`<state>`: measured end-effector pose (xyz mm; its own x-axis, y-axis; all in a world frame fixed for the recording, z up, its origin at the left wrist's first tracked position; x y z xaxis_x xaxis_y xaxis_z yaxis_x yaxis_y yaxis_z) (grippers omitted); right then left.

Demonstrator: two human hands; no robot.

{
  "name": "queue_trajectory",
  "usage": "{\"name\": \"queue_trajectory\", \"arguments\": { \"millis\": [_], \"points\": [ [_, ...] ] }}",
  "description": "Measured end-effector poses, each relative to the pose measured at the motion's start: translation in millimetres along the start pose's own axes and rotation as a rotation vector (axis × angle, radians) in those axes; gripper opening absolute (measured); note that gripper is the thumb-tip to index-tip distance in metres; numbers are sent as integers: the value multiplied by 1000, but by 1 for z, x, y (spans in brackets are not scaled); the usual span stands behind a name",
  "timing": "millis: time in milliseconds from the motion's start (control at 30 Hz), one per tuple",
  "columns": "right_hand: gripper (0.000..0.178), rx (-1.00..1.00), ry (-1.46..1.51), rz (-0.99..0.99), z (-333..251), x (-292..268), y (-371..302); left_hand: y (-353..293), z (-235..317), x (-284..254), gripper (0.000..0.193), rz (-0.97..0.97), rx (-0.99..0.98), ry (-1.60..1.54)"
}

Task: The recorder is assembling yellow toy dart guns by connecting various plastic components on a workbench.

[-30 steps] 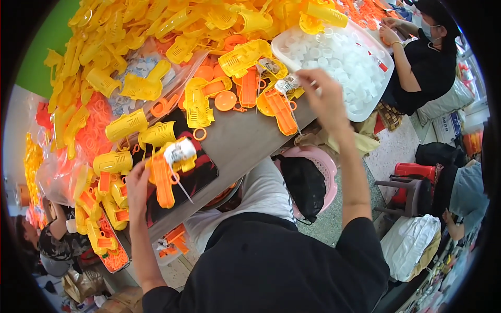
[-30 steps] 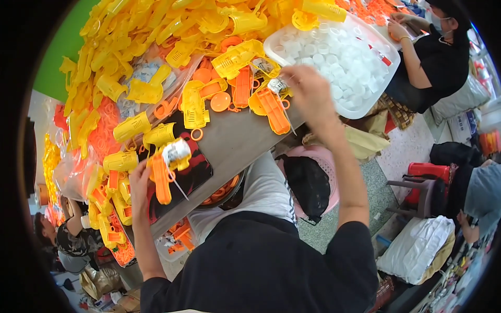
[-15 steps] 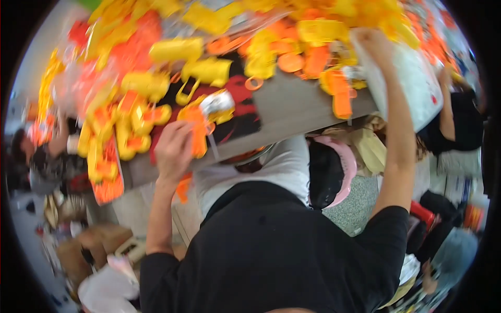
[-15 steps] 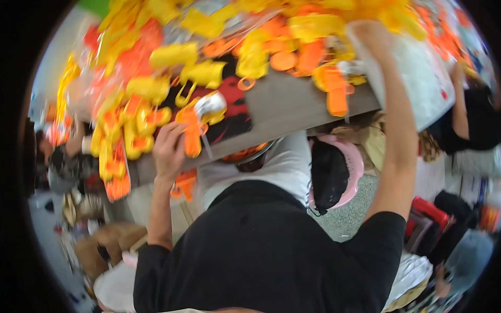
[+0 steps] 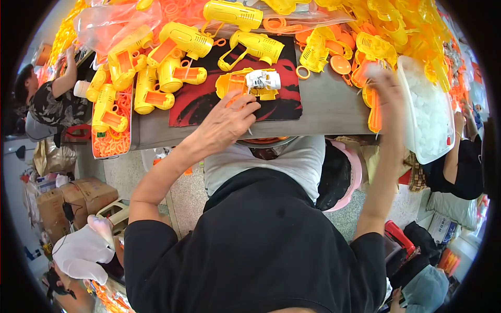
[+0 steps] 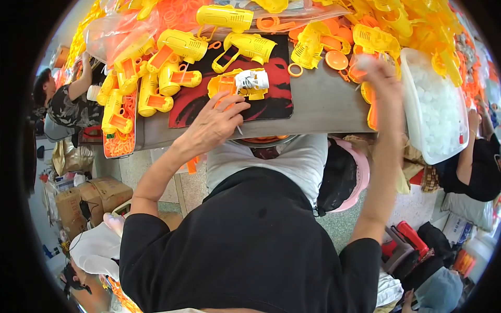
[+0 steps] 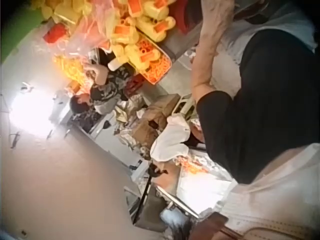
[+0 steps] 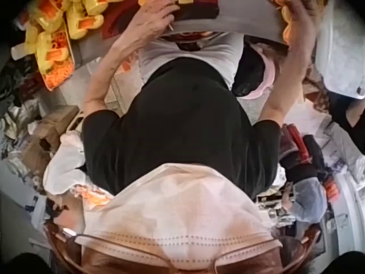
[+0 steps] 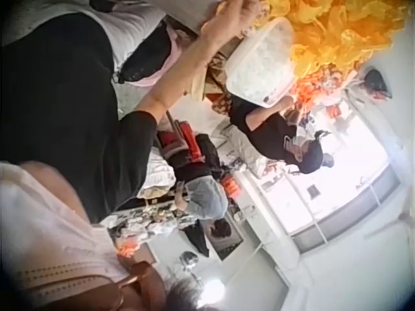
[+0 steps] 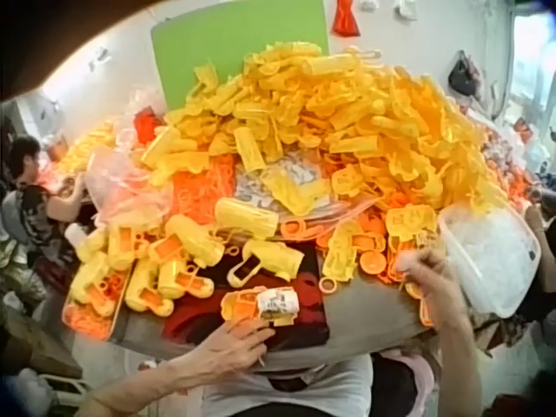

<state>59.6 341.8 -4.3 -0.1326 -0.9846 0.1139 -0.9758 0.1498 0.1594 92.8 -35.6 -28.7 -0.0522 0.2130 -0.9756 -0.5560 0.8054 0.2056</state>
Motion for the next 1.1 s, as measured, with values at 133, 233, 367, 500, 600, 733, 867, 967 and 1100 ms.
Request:
{"name": "queue_trajectory", "arguments": {
  "millis": [133,233,367,500,600,733,867,967,1100],
  "points": [
    [43,496,568,-214,52,96,-54,4,-12,-5,11,77,53,-152],
    [44,652,829,-197,68,122,-62,11,-18,3,16,322,-123,-495],
    [45,727,857,-177,66,130,-62,33,-4,-6,19,590,-430,-722],
    [46,679,814,-206,68,126,-62,41,-8,0,17,619,-331,-594],
    [46,671,848,-205,68,127,-65,46,-6,5,15,663,-260,-553],
    [44,712,861,-169,63,133,-70,47,-3,4,13,637,-277,-599],
    [41,686,810,-198,63,129,-71,49,-2,0,14,608,-257,-542],
    [37,735,791,-157,62,128,-73,50,-2,0,14,592,-259,-549],
    [37,791,752,-143,62,129,-74,53,-1,7,13,628,-232,-557]
  ]
}}
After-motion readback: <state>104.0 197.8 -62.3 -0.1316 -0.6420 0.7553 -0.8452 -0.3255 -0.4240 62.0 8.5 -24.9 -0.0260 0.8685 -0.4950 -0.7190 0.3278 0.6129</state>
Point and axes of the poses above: each hand's wrist, its own y-axis towards the middle knuckle, its own x-axis out of the palm, z = x × y, the point moved 1 cm from there along y, towards the middle knuckle, and after that the axes turned 5 degrees about z, right-handed, at the moved point
